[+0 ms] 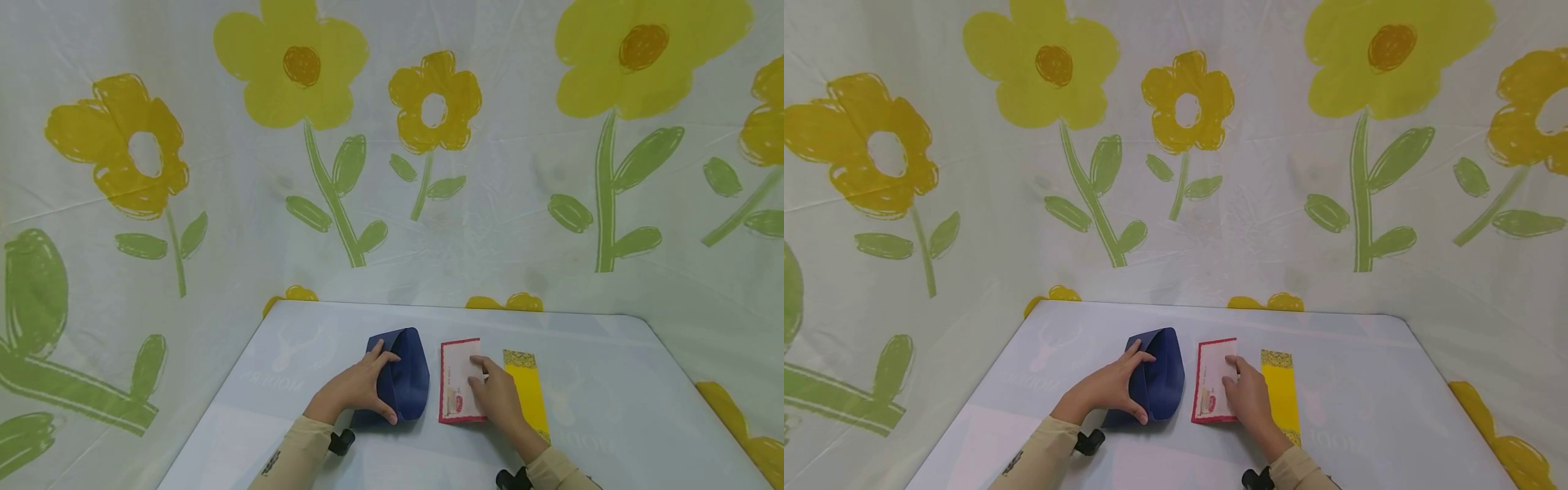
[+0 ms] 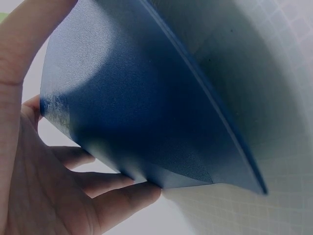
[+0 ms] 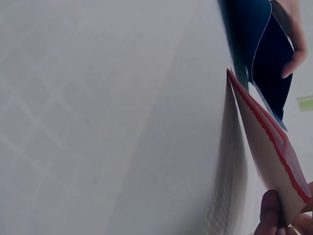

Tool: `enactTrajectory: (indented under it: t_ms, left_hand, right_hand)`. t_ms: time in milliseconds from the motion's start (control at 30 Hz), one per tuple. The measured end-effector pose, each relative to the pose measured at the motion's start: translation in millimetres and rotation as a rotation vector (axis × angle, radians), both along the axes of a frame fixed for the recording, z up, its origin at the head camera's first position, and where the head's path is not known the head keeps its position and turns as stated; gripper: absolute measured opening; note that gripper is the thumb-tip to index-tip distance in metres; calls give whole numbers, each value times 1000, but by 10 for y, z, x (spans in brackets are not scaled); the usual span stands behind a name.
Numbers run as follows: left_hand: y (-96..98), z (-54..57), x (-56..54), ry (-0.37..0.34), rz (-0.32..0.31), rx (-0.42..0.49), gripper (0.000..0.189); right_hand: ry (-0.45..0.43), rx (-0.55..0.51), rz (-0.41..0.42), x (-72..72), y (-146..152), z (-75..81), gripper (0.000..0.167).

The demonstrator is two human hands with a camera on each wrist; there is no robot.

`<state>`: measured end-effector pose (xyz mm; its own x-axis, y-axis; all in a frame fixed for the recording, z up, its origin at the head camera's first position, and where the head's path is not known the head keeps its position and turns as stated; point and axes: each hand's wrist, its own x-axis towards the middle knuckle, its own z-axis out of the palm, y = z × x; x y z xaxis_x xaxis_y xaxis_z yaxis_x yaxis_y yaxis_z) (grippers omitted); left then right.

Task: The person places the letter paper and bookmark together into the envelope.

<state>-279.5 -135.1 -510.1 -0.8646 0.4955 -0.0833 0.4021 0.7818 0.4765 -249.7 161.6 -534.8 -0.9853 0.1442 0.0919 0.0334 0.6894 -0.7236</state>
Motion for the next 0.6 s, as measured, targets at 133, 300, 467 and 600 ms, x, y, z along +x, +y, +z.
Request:
enactTrajectory:
  t_ms: [133,300,467,600]
  left_hand:
    - [4,2,-2,-5,-2,3,114]
    - [-2,-3,-3,-2,-8,5,114]
    - [-4,-10,-8,3,-11,7,114]
    - [-5,-16,-11,3,-11,9,114]
  right_hand:
    - [-1,-2,-3,-1,14,10,47]
    - [2,-2,-2,-1,30,16,47]
    - [13,-6,-2,-2,30,34,48]
    - [17,-11,-7,-4,23,54,48]
